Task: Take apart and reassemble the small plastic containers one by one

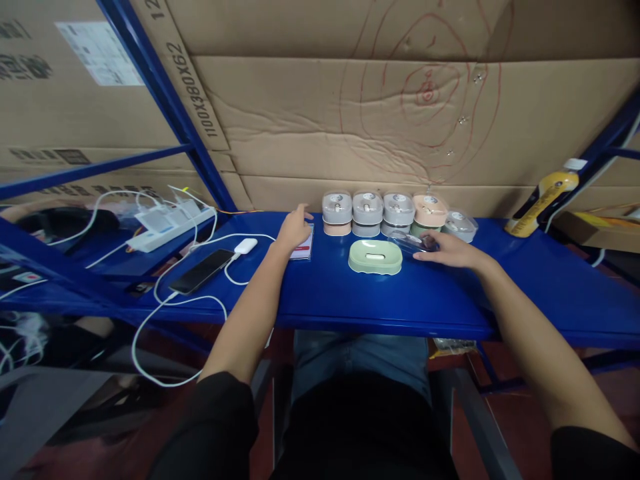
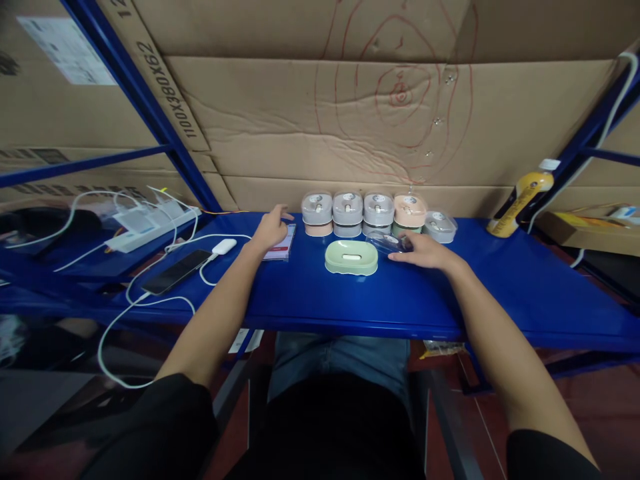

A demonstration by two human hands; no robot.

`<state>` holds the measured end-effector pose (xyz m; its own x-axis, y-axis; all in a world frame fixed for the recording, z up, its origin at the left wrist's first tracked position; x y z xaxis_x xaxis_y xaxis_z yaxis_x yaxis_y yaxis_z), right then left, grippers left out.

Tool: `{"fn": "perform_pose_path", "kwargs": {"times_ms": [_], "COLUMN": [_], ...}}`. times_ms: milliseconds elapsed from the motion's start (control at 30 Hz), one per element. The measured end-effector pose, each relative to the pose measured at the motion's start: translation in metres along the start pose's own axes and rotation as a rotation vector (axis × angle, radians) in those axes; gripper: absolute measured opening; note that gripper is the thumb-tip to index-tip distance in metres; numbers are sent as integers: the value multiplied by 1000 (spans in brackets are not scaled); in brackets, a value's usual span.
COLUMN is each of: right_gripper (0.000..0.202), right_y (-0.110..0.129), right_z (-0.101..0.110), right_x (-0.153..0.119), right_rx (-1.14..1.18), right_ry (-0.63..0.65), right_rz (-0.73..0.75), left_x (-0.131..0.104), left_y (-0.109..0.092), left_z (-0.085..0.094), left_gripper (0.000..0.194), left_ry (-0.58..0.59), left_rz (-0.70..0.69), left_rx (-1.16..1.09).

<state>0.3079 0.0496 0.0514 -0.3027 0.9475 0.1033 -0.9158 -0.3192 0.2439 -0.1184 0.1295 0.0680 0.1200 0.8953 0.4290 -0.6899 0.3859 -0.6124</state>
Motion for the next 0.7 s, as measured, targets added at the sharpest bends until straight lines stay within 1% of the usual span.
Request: {"fn": "perform_pose_path", "kwargs": {"times_ms": [67,133,200,233,267,300,367,400,433,500,567,633,700], "right_gripper": [76,80,85,86,87,88,86,86,85,85,86,89,91], "right_y": [-2,-6,-11,-13,-16,-18,-21,-22,-22,-24,-25,-25,-25], "right_z": [1,1,1,1,1,2,1,1,0,-1,-2,-4,-5], "right_x": [-1,-2,-2,-2,-2,-2,-2,-2,-1,0,1,2,3], "right_rx": [-5,-14,-21,-26,-34,-47,-77,-87,-93,-100,-107,-116,-127], "right_ry": [14,36,48,52,55,59,69,74,76,72,64,64,60], "right_rz": [-13,-27,-34,-34,-32,-31,-24,-19,-16,-11,-12,-22,-29], "left_x": [-7,-18,-33,-41,-50,-58,-70,-75,-77,-81,-82,-81,-80], "left_y": [-13,-31,-58,-73,-88,-102,-119,-123,-124,-123,-119,-116,-115], "left_z": [3,-1,-16,-25,-34,-42,-61,-70,-77,-89,-93,-93,-93], "left_gripper": [54,32,19,18,24,37,62,72,75,73,64,55,51], "left_ry": [-21,-6,91,145,189,224,319,370,419,493,510,492,478], "left_rz": [-30,-66,-191,-276,-370,-452,-556,-573,-568,-565,-569,-577,-578], "left_rx": [-11,6,-22,-47,-77,-109,-128,-118,-98,-60,-39,-35,-36]}}
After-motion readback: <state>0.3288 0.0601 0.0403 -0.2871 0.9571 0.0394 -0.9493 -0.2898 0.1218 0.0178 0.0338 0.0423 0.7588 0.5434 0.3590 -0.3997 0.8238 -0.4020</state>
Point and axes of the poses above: each hand's wrist, its own x-axis towards the middle knuckle, its own z-axis out of the back of the hand, y = z × x, the point moved 6 cm from there along x, towards the middle knuckle, and after that the axes turned 13 degrees about -x, right-handed, at the moved point
